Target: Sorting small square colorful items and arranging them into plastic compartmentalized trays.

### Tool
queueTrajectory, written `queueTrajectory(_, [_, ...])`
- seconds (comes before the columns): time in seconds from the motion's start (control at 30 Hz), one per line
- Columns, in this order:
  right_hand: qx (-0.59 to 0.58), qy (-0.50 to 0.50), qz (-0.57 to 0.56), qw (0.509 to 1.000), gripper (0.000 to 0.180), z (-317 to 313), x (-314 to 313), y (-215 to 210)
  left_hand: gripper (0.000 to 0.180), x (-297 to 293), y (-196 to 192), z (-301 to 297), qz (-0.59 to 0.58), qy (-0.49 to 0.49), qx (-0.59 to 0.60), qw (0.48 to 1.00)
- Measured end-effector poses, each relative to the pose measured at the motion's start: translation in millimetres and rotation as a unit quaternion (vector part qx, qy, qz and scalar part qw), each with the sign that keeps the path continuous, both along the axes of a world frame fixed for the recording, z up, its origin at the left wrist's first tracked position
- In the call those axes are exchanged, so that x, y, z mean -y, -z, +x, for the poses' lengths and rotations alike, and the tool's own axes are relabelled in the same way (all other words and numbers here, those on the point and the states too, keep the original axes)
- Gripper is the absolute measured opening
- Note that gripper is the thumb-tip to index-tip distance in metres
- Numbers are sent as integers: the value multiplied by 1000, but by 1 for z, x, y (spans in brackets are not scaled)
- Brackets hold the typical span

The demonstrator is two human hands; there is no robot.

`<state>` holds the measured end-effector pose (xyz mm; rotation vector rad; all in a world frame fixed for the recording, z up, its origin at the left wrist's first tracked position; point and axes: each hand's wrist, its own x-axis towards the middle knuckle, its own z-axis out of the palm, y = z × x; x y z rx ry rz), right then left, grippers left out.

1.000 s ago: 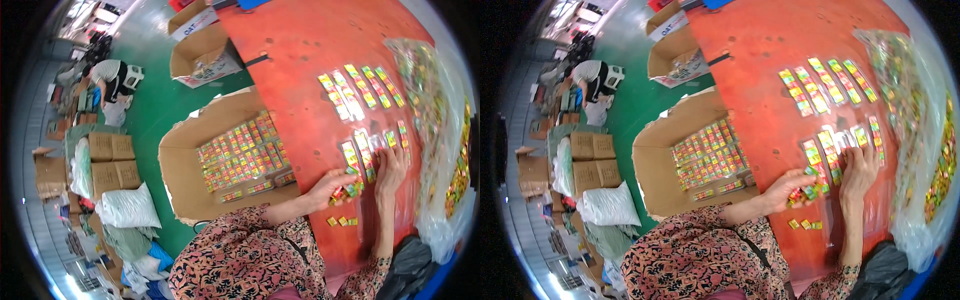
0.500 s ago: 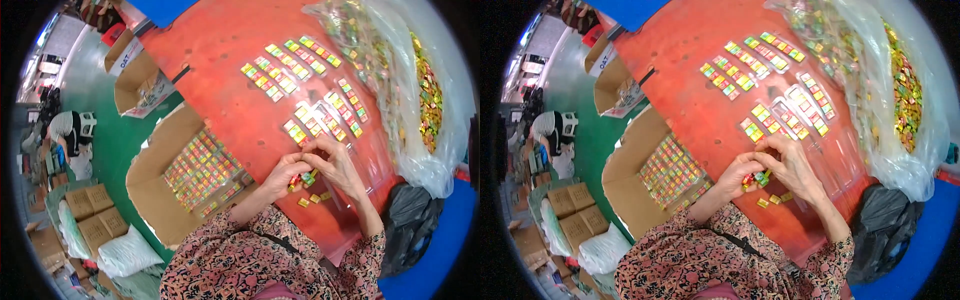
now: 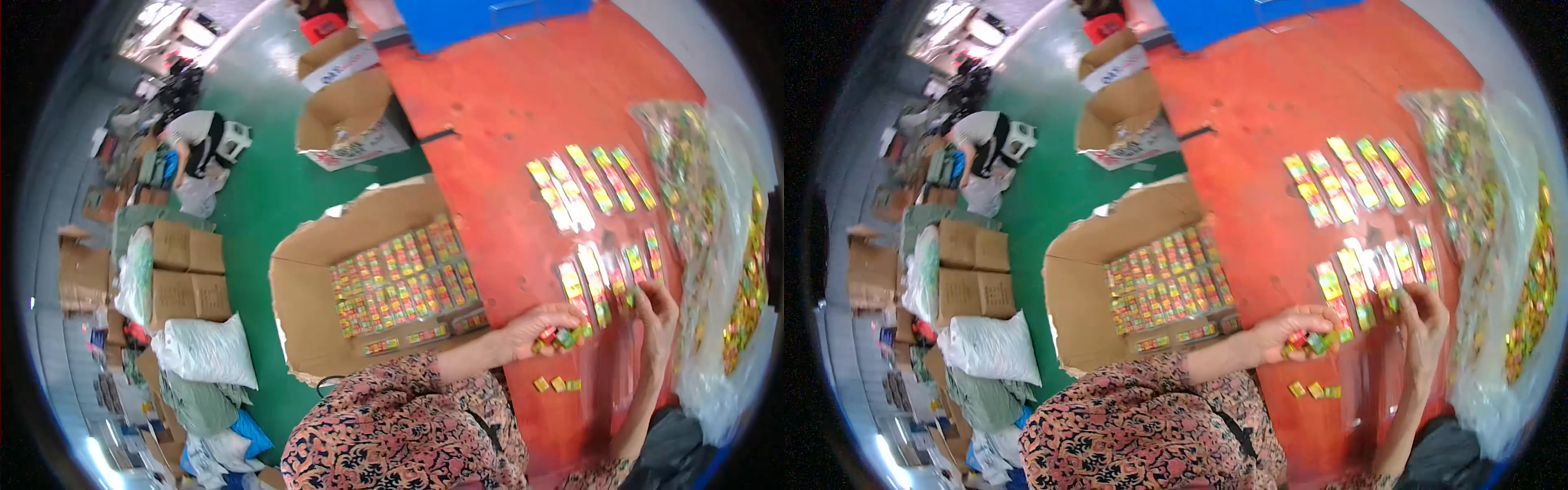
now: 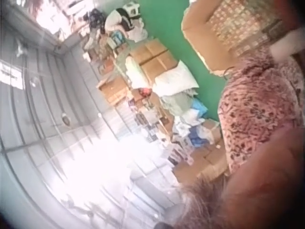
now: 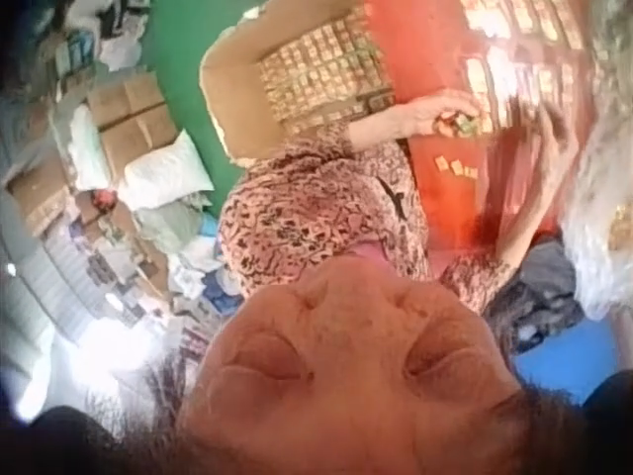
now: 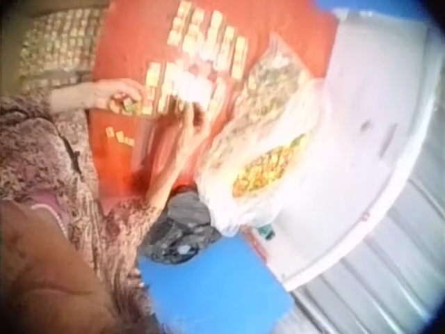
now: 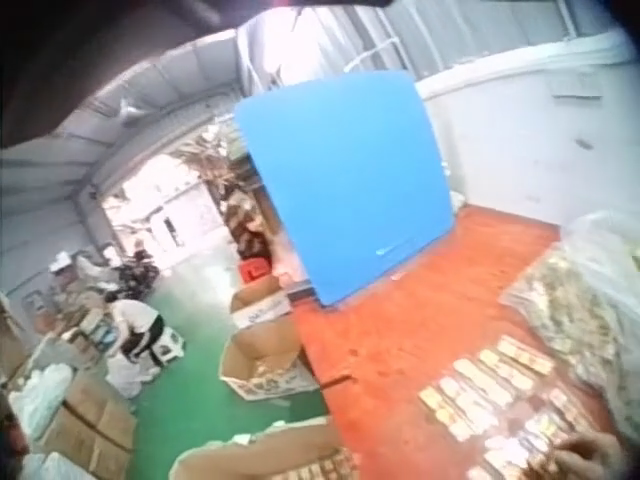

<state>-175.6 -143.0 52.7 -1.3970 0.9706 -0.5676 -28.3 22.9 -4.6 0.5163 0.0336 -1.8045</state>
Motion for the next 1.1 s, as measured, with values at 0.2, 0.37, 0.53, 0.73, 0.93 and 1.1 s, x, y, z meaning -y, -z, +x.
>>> queueTrajectory(0.2, [-61,-9,-120,991,14,6,22,-2,13,2,-13,17,33,-22,18,999])
queueTrajectory(0.37, [-54,20,-117,991,15,19,19,6,14,4,-9,12,3,-16,38,999])
queueTrajectory(0.53, [-89,34,-165,982,15,45,2,12,15,4,-11,6,-6,-30,36,999])
queueTrajectory(0.73, [-156,17,-358,920,13,57,-2,38,15,1,-8,8,-9,-37,30,999])
queueTrajectory(0.93, [-183,0,-356,916,11,55,0,34,15,3,-7,8,-16,-34,28,999])
queueTrajectory(1.1, [-201,-17,-408,890,11,52,3,32,19,3,-8,8,-21,-42,28,998])
